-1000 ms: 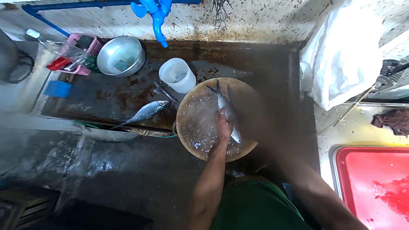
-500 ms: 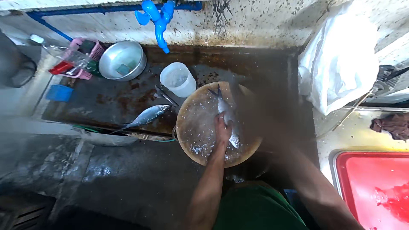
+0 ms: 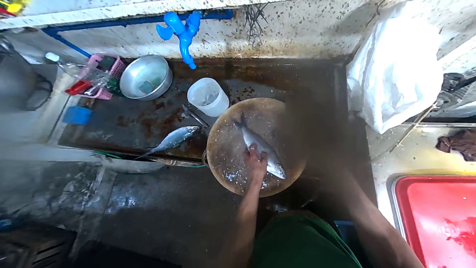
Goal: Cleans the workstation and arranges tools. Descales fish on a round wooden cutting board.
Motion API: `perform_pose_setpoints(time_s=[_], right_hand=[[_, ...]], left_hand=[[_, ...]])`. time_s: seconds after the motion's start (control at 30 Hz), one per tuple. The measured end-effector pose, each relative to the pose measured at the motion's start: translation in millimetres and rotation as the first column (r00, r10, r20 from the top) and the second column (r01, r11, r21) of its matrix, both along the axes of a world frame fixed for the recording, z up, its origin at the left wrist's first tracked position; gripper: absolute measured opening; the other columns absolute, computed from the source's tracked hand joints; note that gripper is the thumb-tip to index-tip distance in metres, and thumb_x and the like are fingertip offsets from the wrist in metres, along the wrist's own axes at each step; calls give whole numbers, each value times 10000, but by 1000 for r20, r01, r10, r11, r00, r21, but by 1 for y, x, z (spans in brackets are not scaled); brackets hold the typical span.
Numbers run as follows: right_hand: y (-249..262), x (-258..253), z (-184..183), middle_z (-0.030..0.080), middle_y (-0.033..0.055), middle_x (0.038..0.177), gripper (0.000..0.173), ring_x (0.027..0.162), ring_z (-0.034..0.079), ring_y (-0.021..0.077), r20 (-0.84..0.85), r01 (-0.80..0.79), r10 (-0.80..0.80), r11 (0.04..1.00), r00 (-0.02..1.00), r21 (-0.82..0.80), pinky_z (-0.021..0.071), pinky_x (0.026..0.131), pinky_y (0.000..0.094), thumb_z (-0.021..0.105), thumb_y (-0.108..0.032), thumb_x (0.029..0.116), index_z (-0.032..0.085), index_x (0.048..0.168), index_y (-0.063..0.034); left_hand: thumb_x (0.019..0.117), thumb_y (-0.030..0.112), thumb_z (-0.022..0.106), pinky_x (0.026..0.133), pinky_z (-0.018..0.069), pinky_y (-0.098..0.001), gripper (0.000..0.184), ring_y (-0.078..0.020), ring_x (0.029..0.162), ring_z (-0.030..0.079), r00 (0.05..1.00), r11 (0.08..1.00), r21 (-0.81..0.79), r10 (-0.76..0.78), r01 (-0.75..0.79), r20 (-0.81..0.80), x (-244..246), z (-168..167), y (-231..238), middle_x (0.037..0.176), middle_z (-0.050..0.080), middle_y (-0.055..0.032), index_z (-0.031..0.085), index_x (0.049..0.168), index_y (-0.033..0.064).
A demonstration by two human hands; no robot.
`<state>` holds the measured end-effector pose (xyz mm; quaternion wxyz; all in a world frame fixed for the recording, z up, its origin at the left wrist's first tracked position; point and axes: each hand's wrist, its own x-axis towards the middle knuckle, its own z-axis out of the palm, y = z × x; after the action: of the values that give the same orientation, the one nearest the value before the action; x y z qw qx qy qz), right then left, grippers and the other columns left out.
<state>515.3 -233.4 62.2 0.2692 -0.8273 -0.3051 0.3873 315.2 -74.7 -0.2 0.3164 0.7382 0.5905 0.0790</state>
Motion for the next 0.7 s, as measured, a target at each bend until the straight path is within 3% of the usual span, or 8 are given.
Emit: perform_pose_setpoints(time_s=[0.1,0.2,0.27,0.33,0.43,0.57,0.63,0.7], right_hand=[[-28,7,-15,645,126,907,450,826,657,243,7,20,-20,1000,1000,15,543,770,466,427,-426,1082,609,1177,-26],[-39,3,-28,662,133,910,485,835,671,260,33,-7,8,1000,999,-17,550,778,489,419,-461,1076,612,1204,-35],[-40,-1,-33,662,136,903,493,825,672,265,51,-16,16,1000,999,-10,548,773,491,419,-471,1074,608,1217,-39],[-43,-4,-34,654,124,878,491,798,668,252,60,-10,9,1000,998,21,551,751,478,417,-474,1074,610,1201,-41],[-49,-8,-34,641,109,832,487,755,661,238,93,13,-18,998,995,56,551,710,461,415,-473,1071,602,1188,-39],[-40,-17,-29,652,116,846,468,773,671,243,99,41,-49,996,994,75,556,728,458,416,-440,1080,588,1230,-31],[-26,-25,-24,645,111,860,460,774,658,231,44,51,-54,996,998,80,552,734,447,425,-429,1083,585,1248,-31],[-12,-36,-27,634,100,855,439,754,644,209,-44,50,-45,993,998,107,551,719,426,433,-410,1082,591,1223,-26]], left_hand=[[932,296,686,1112,383,-594,408,-467,1405,383,864,906,12,-399,422,-307,-4,51,29,1537,420,-236,674,1312,148],[847,235,797,1151,342,-592,596,-356,1448,387,433,491,-134,-845,861,-315,19,33,73,1509,515,-93,610,1411,269],[811,325,840,1168,295,-600,611,-324,1415,433,218,341,-310,-903,888,-370,35,24,87,1447,570,-62,630,1382,262],[774,439,847,1191,243,-606,610,-316,1390,454,165,360,-380,-874,852,-457,36,28,87,1400,602,-60,670,1325,244],[816,574,751,1158,282,-617,567,-311,1333,516,321,501,-346,-827,794,-460,2,27,92,1305,661,-79,713,1251,211],[896,623,666,1054,446,-604,619,-353,1216,614,768,831,-257,-555,494,-320,-39,20,83,1213,685,-175,700,1200,84],[872,618,696,1079,446,-571,690,-337,1250,597,864,893,-211,-442,398,-240,-42,17,65,1288,654,-178,654,1297,76],[850,535,757,1107,433,-559,771,-341,1285,576,883,883,-253,-442,396,-160,-37,13,54,1349,616,-201,552,1406,42]])
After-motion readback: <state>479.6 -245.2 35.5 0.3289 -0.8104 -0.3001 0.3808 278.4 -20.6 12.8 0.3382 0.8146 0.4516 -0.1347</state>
